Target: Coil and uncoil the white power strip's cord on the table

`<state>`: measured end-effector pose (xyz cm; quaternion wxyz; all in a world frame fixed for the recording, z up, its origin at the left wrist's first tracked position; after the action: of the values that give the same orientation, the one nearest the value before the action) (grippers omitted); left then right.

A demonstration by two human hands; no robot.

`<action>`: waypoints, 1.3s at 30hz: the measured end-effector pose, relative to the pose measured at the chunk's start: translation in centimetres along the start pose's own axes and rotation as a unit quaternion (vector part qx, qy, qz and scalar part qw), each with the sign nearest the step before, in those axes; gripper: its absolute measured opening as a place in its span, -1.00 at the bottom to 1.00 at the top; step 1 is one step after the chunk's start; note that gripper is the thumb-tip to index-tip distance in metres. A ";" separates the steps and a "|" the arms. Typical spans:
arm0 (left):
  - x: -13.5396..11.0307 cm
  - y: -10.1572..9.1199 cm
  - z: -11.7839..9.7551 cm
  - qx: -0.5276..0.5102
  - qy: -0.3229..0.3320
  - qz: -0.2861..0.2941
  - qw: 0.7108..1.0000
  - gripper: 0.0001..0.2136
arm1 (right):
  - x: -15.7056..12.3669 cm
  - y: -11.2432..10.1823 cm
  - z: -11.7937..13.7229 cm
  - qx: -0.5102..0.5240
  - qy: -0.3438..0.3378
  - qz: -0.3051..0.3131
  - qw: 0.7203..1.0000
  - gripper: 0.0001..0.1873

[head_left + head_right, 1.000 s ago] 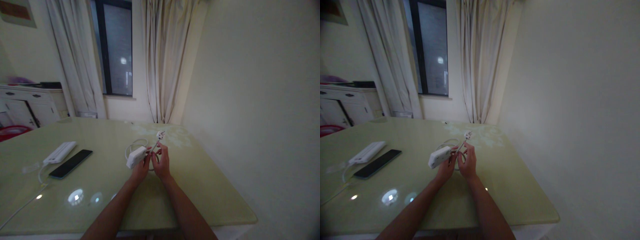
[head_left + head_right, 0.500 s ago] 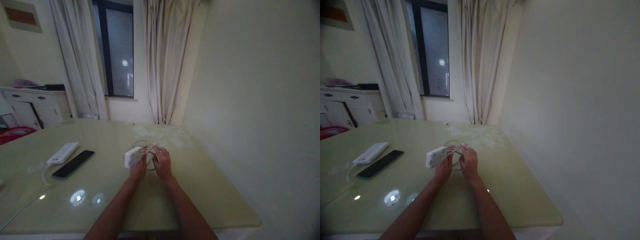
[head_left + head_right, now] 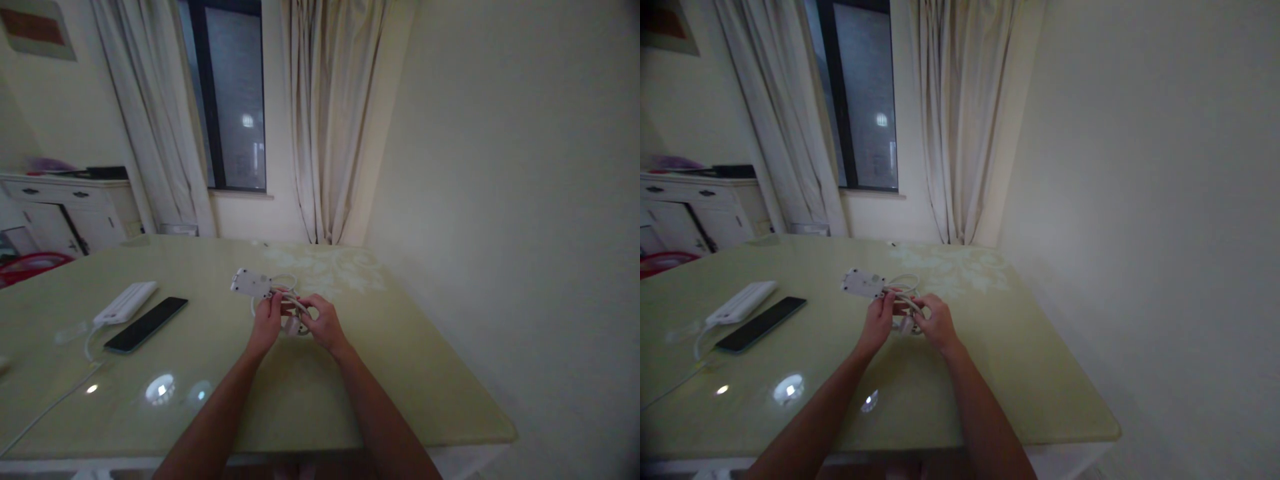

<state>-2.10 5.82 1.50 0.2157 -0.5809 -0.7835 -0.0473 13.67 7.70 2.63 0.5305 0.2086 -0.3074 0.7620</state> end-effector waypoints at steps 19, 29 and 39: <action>0.7 -0.7 0.3 -0.024 -0.065 -0.070 0.995 -0.53 | -0.6 1.5 -0.4 0.018 0.066 -0.021 0.997 -0.87; 0.4 -0.7 0.4 -0.075 -0.083 -0.021 0.994 -0.43 | -1.0 1.5 -1.6 0.025 0.128 -0.001 0.991 -0.54; 0.5 -1.4 1.3 -0.025 -0.140 -0.044 0.989 -0.50 | -0.5 1.0 -0.4 0.059 0.089 -0.048 0.993 -0.66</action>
<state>-3.88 6.21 0.80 0.0875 -0.5520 -0.8293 0.0054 12.94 7.40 1.84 0.5785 0.1854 -0.2031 0.7679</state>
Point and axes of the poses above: each hand's wrist, its own x-axis towards the middle knuckle, its own y-axis out of the palm, z = x × y, the point moved 3 cm from there along x, towards the middle knuckle, and after that the axes turned 15 degrees about x, right-handed, at the moved point
